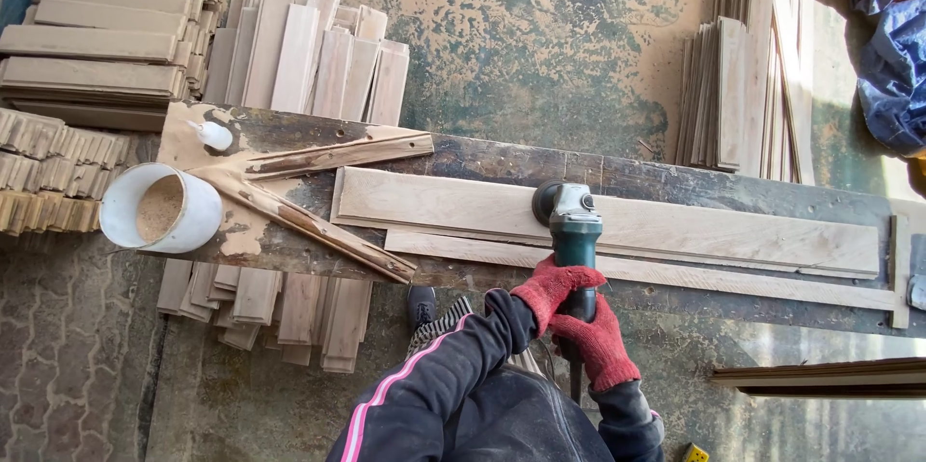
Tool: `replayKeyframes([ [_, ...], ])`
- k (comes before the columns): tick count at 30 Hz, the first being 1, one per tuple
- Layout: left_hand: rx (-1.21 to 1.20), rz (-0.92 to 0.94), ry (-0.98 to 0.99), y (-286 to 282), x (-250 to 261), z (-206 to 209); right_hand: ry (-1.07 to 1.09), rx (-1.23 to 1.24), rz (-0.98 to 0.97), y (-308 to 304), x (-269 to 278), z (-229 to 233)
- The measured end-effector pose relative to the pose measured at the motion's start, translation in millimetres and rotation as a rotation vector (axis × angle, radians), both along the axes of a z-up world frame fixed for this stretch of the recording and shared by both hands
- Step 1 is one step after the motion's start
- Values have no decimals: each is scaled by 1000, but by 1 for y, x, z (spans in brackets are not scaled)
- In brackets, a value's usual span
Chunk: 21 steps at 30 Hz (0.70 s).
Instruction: Sanding the edges and surfaces of wooden planks using a handheld angle grinder.
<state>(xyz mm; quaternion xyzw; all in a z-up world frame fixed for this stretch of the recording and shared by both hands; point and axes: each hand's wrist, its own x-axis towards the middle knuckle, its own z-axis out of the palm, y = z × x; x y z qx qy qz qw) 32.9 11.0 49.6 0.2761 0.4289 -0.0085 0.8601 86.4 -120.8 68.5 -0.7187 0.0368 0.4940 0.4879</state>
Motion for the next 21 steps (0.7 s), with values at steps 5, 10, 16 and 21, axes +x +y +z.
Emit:
replayKeyframes([
  [5, -9, 137, -13, 21, -40, 4, -49, -39, 182, 33, -18, 3],
  [10, -4, 306, 12, 29, -80, -32, -30, -49, 340, 71, -48, 19],
  [16, -127, 385, 249, 24, -71, -65, -164, -177, 517, 80, -53, 55],
  [21, -134, 335, 214, 14, -34, -72, -162, -151, 450, 53, -22, 40],
])
